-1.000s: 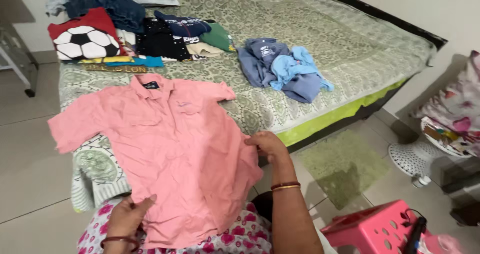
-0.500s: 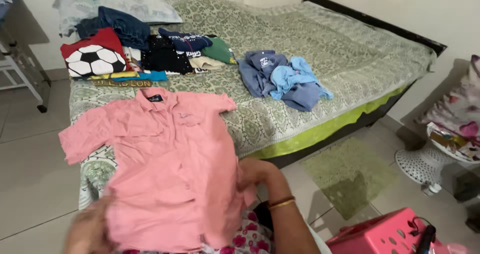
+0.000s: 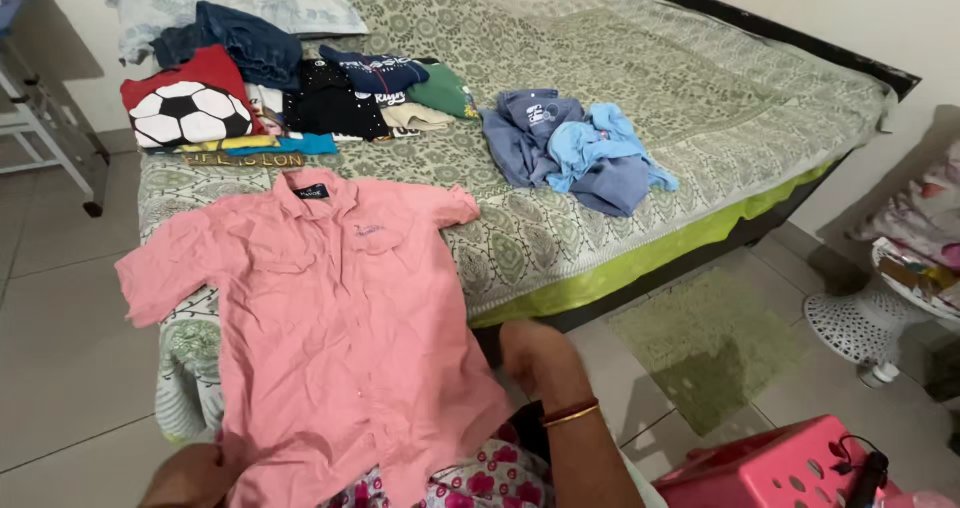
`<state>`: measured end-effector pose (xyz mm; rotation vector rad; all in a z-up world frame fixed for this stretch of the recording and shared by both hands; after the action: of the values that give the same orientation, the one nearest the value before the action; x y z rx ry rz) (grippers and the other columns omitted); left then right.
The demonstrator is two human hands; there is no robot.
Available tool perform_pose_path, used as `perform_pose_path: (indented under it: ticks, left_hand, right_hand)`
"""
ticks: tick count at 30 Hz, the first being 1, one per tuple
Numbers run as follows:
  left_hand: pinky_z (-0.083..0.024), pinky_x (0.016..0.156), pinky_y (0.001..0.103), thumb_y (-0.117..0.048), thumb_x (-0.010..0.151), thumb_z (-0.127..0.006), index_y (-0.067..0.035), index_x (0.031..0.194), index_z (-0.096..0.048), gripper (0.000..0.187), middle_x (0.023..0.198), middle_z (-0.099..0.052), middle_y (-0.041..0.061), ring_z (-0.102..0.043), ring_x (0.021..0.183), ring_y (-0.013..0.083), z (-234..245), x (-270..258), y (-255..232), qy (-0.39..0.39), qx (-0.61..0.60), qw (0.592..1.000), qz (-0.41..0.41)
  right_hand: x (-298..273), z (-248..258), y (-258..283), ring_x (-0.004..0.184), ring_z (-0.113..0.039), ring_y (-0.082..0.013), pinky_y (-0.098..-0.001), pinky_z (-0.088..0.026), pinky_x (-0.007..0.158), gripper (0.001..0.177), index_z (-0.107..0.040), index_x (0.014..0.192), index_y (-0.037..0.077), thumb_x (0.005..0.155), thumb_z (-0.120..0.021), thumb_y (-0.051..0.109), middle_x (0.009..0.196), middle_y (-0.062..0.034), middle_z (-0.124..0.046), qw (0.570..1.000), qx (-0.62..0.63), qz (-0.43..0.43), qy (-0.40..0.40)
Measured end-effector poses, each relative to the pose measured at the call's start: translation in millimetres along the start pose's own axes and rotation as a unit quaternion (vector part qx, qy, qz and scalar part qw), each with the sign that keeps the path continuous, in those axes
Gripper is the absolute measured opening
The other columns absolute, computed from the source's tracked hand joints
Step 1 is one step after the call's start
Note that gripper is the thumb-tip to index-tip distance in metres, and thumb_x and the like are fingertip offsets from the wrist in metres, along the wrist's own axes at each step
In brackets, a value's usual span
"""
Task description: The person folds a red t-shirt with a soccer ball graphic and places it on a stack. Then the person picks up a pink shirt, lays it flat, and begins buttoning it while smoothing the fabric.
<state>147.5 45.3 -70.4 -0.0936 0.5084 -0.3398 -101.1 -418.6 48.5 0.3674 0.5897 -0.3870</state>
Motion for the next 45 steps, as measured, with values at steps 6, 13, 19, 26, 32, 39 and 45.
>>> perform_pose_path:
  ticks: [6,13,19,26,32,39,45]
  left_hand:
    - [-0.057,0.094,0.050,-0.063,0.087,-0.063,-0.012,0.110,-0.079,0.057,0.109,-0.077,0.021,-0.072,0.111,0.0398,114,-89,-38,-0.133,-0.090,0.983,0.088]
    - [-0.058,0.085,0.047,-0.045,0.085,-0.072,-0.017,0.112,-0.079,0.039,0.097,-0.077,0.017,-0.075,0.096,0.0379,173,-156,-122,-0.270,-0.252,0.929,0.009]
    - [-0.056,0.086,0.039,-0.020,0.083,-0.073,-0.008,0.099,-0.076,0.020,0.106,-0.076,0.016,-0.074,0.100,0.0321,189,-174,-218,-0.336,-0.341,0.836,-0.267]
    - [-0.052,0.087,0.048,-0.023,0.084,-0.077,-0.007,0.108,-0.070,0.030,0.100,-0.072,0.018,-0.067,0.097,0.0389,208,-100,-329,-0.323,-0.145,0.838,-0.415]
    - [-0.052,0.085,0.047,-0.024,0.069,-0.086,-0.013,0.106,-0.071,0.041,0.098,-0.074,0.013,-0.066,0.096,0.0360,204,-43,-322,-0.282,-0.166,0.891,-0.315]
    - [-0.052,0.076,0.044,-0.016,0.079,-0.081,-0.009,0.097,-0.066,0.024,0.078,-0.068,0.017,-0.066,0.082,0.0343,189,-21,-300,-0.249,-0.278,0.884,-0.282]
    - [-0.052,0.066,0.037,0.001,0.076,-0.074,-0.005,0.084,-0.067,0.012,0.082,-0.069,0.011,-0.066,0.071,0.0268,194,-21,-290,-0.305,-0.375,0.806,-0.342]
  right_hand:
    - [-8,72,-2,0.084,-0.072,-0.0368,-0.0459,-0.056,0.075,0.026,-0.081,0.085,0.008,0.066,-0.082,0.026,0.087,-0.0181,-0.075,0.940,0.032,0.015,-0.339]
    - [17,39,42,0.083,-0.074,-0.0334,-0.0426,-0.058,0.075,0.040,-0.076,0.085,0.005,0.062,-0.088,0.035,0.087,-0.0151,-0.075,0.980,0.056,0.084,-0.173]
    - [0,50,29,0.084,-0.074,-0.0350,-0.0452,-0.058,0.078,0.037,-0.080,0.086,0.008,0.084,-0.067,0.042,0.085,-0.0174,-0.075,0.964,0.091,-0.088,-0.235]
    - [-15,62,29,0.101,-0.070,-0.0364,-0.0459,-0.056,0.085,0.037,-0.077,0.095,0.008,0.080,-0.074,0.042,0.100,-0.0179,-0.072,0.966,0.084,-0.112,-0.216]
    - [-5,121,20,0.096,-0.069,-0.0402,-0.0486,-0.055,0.083,0.018,-0.076,0.095,0.005,0.086,-0.067,0.016,0.099,-0.0198,-0.073,0.877,0.120,0.007,-0.465]
    - [58,154,53,0.093,-0.070,-0.0370,-0.0427,-0.056,0.080,0.020,-0.076,0.103,0.006,0.086,-0.066,0.011,0.101,-0.0181,-0.074,0.811,0.192,0.178,-0.523]
    - [95,159,51,0.089,-0.073,-0.0234,-0.0348,-0.056,0.079,0.028,-0.074,0.109,0.005,0.089,-0.065,0.023,0.099,-0.0128,-0.075,0.861,0.266,0.197,-0.386]
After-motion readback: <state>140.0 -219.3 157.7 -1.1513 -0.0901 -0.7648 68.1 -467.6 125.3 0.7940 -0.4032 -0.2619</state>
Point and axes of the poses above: each hand's wrist, its own x-axis towards the middle knuckle, its own z-axis out of the back of the hand, y = z × x, the point moved 8 cm from there along x, towards the middle knuckle
